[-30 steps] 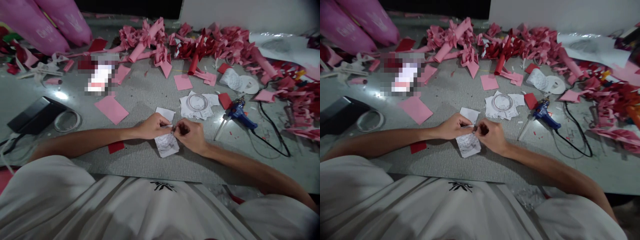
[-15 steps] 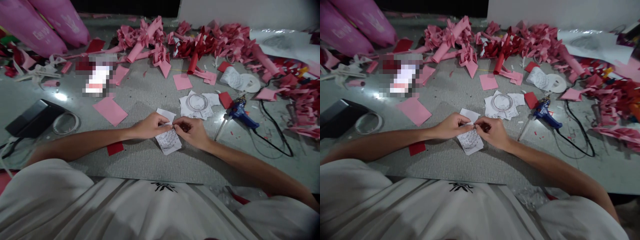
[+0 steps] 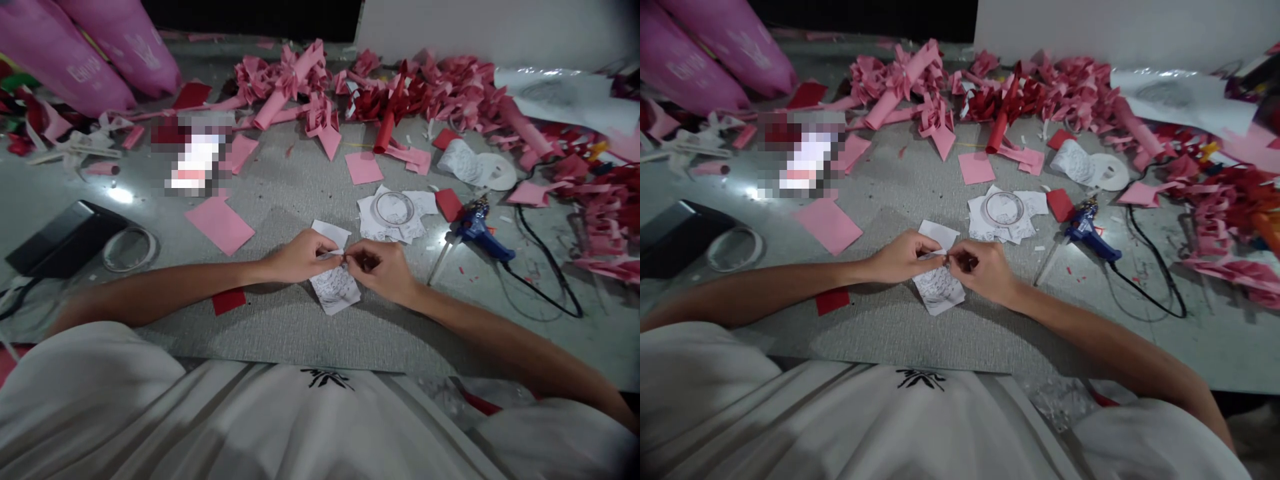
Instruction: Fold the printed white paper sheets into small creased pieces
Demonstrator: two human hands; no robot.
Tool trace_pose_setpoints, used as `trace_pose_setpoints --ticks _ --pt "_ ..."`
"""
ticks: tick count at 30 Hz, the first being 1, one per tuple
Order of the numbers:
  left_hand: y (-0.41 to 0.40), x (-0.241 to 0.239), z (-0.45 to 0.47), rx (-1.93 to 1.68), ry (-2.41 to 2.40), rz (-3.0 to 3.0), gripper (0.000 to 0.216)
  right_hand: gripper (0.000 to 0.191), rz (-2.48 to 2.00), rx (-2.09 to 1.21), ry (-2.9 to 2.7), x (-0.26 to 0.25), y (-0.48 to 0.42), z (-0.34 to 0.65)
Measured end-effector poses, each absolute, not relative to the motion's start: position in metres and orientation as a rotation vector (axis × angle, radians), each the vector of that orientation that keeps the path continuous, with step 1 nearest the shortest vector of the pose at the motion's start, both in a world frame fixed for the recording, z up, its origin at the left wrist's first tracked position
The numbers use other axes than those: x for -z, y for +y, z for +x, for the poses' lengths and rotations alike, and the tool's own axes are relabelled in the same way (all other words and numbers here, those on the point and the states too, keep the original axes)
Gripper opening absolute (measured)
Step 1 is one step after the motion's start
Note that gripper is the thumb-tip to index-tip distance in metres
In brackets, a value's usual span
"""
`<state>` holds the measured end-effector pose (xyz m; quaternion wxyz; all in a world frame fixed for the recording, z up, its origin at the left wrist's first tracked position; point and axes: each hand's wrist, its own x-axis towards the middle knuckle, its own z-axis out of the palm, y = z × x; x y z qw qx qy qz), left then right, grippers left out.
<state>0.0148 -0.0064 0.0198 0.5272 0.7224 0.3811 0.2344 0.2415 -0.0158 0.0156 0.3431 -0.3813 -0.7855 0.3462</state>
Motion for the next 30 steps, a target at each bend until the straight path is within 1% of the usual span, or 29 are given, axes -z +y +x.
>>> trace_pose_setpoints --ticks 6,10,14,17,20,23,30 --pt "-0.007 -0.021 0.016 -0.572 0.896 1.729 0.043 0.006 -0.965 -0.794 -2.095 -0.014 -0.017 0.240" --pt "-0.010 -0.020 0.015 -0.580 0.867 1.747 0.045 0.008 -0.920 -0.679 -2.180 -0.011 -0.016 0.240" --pt "-0.011 -0.021 0.013 -0.553 0.843 1.721 0.043 0.008 -1.090 -0.625 -2.056 -0.010 -0.014 0.241" --pt "-0.007 -0.023 0.011 -0.567 0.868 1.652 0.047 0.005 -1.147 -0.692 -2.008 -0.010 -0.014 0.243" --pt "-0.003 -0.024 0.010 -0.562 0.865 1.591 0.050 0.010 -1.156 -0.827 -1.978 -0.011 -0.014 0.244" --pt "0.000 -0.024 0.009 -0.546 0.866 1.550 0.048 0.014 -1.160 -0.976 -1.918 -0.013 -0.012 0.246" --pt "-0.002 -0.028 0.007 -0.541 0.936 1.542 0.043 0.011 -1.052 -1.070 -1.978 -0.015 -0.011 0.249"
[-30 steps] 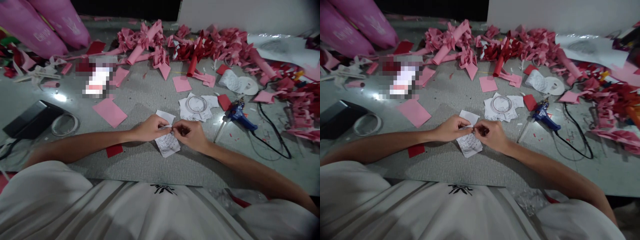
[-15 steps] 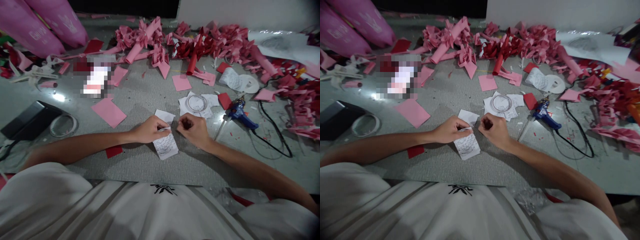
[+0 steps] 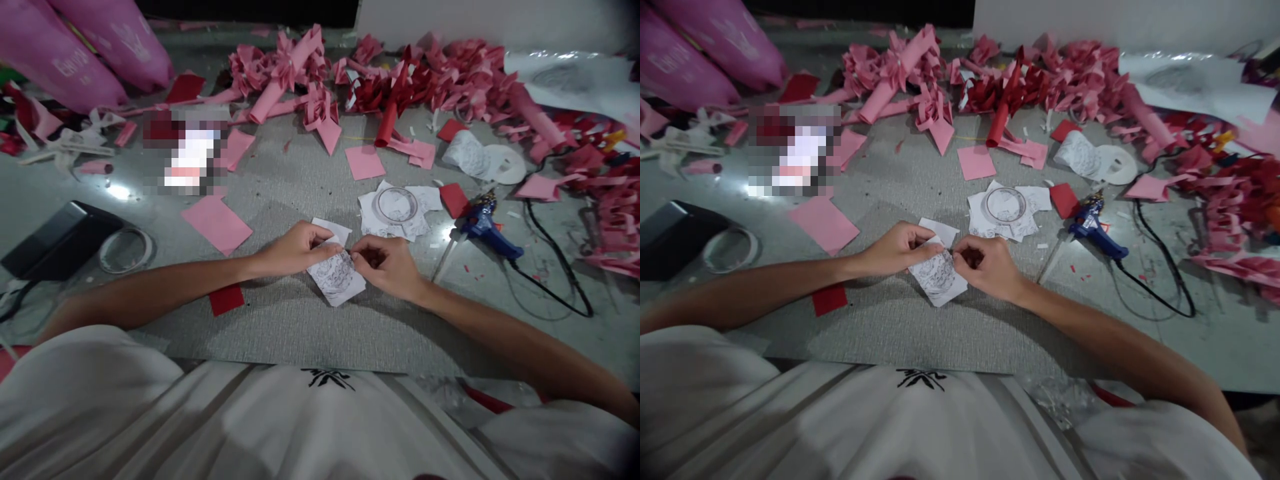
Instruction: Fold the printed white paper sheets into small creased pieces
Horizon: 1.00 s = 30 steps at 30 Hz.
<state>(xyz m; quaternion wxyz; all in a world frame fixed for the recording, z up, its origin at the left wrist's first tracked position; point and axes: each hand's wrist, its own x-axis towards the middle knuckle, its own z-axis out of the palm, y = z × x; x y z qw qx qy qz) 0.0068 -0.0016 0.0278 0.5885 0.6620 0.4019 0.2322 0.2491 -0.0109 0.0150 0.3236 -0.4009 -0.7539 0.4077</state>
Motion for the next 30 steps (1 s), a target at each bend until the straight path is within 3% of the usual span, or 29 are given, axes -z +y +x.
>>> trace_pose_setpoints --ticks 11,18,30 --pt "-0.0025 -0.0290 0.0095 -0.607 0.943 1.596 0.052 0.010 -1.038 -1.066 -1.992 -0.0135 -0.0110 0.2472" --pt "-0.0008 -0.0341 0.0123 -0.576 0.900 1.505 0.034 0.012 -1.069 -1.060 -1.974 -0.0117 -0.0131 0.2467" --pt "-0.0075 -0.0284 0.0156 -0.614 0.907 1.486 0.030 0.007 -1.027 -0.709 -2.123 -0.0122 -0.0159 0.2438"
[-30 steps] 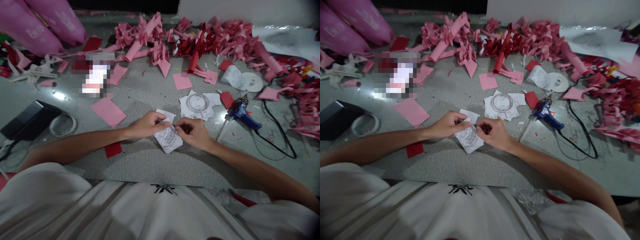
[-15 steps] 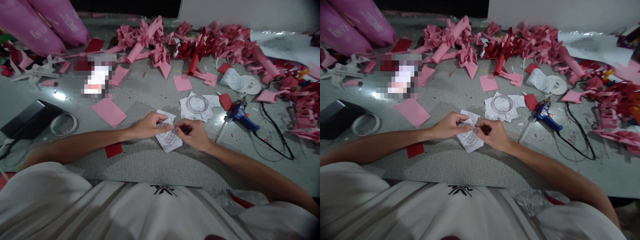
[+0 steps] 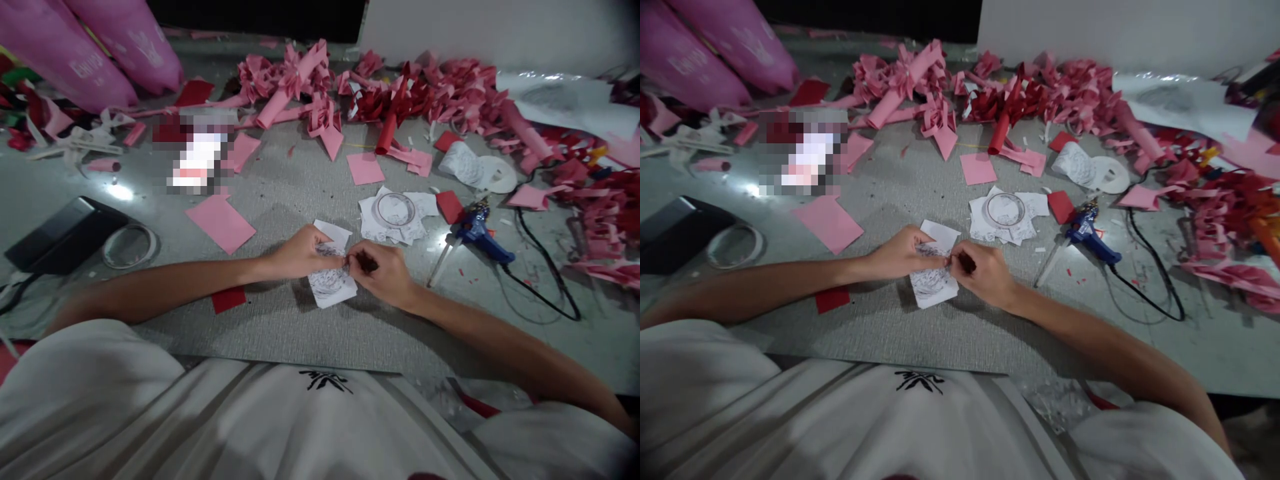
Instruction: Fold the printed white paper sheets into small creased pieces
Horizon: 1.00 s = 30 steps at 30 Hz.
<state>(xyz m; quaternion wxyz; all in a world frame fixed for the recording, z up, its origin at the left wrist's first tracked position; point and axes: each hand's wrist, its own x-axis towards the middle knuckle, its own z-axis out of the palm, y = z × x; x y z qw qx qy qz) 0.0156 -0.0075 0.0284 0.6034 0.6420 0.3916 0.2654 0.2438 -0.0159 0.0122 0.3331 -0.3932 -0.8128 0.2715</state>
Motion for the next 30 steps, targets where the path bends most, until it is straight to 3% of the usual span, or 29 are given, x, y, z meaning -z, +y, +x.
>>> trace_pose_setpoints --ticks 8,14,30 --pt "-0.0064 -0.0269 0.0132 -0.593 0.945 1.486 0.033 0.018 -1.151 -0.817 -1.982 -0.0121 -0.0065 0.2504" --pt "-0.0048 -0.0266 0.0137 -0.624 0.906 1.531 0.028 0.009 -1.023 -1.023 -2.041 -0.0136 -0.0124 0.2477" --pt "-0.0058 -0.0281 0.0156 -0.600 0.954 1.607 0.025 0.004 -0.897 -0.877 -2.101 -0.0116 -0.0119 0.2454"
